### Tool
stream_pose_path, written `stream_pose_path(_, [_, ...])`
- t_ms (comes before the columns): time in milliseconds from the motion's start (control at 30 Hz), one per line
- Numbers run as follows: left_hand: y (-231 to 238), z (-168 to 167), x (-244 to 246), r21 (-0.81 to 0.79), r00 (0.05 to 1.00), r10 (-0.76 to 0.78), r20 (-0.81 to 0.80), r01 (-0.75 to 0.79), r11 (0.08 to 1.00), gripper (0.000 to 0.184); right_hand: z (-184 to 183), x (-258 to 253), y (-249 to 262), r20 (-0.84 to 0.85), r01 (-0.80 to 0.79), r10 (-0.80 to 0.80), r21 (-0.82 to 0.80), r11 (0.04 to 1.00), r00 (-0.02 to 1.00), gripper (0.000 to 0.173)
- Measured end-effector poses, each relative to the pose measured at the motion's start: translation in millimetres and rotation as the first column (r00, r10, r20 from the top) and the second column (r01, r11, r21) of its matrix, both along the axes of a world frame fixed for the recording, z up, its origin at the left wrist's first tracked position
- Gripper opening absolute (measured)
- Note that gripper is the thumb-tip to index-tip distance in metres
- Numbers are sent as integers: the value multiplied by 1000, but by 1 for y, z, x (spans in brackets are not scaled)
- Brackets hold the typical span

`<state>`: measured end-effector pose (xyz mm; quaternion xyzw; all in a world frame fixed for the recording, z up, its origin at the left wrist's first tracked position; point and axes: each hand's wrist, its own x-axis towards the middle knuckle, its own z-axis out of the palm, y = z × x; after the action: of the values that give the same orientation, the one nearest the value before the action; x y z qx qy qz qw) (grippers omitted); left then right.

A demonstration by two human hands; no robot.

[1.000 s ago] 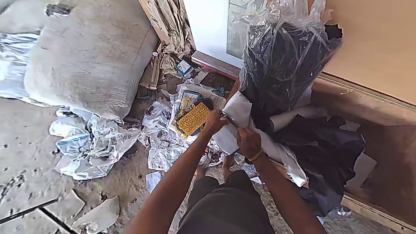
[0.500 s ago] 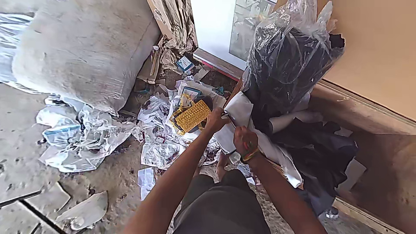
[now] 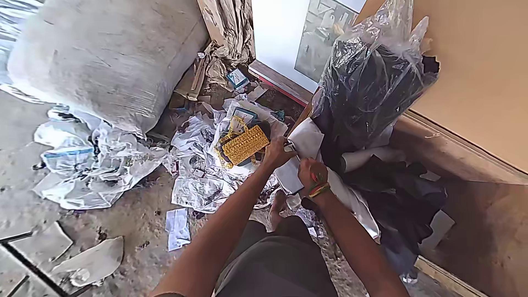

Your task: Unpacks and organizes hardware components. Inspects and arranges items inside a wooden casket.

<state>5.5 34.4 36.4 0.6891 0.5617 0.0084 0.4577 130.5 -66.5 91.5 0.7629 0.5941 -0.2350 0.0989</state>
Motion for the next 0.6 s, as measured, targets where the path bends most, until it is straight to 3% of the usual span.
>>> stream_pose_path(267, [1, -3, -1, -26, 1000, 15, 4, -15, 1000, 68, 16, 3, -14, 74, -3, 17, -179, 984, 997, 29])
stream_pose_path(600, [2, -2, -2, -66, 999, 24, 25, -23, 998, 66, 27, 12, -34, 139, 34, 3, -262, 965, 990, 31])
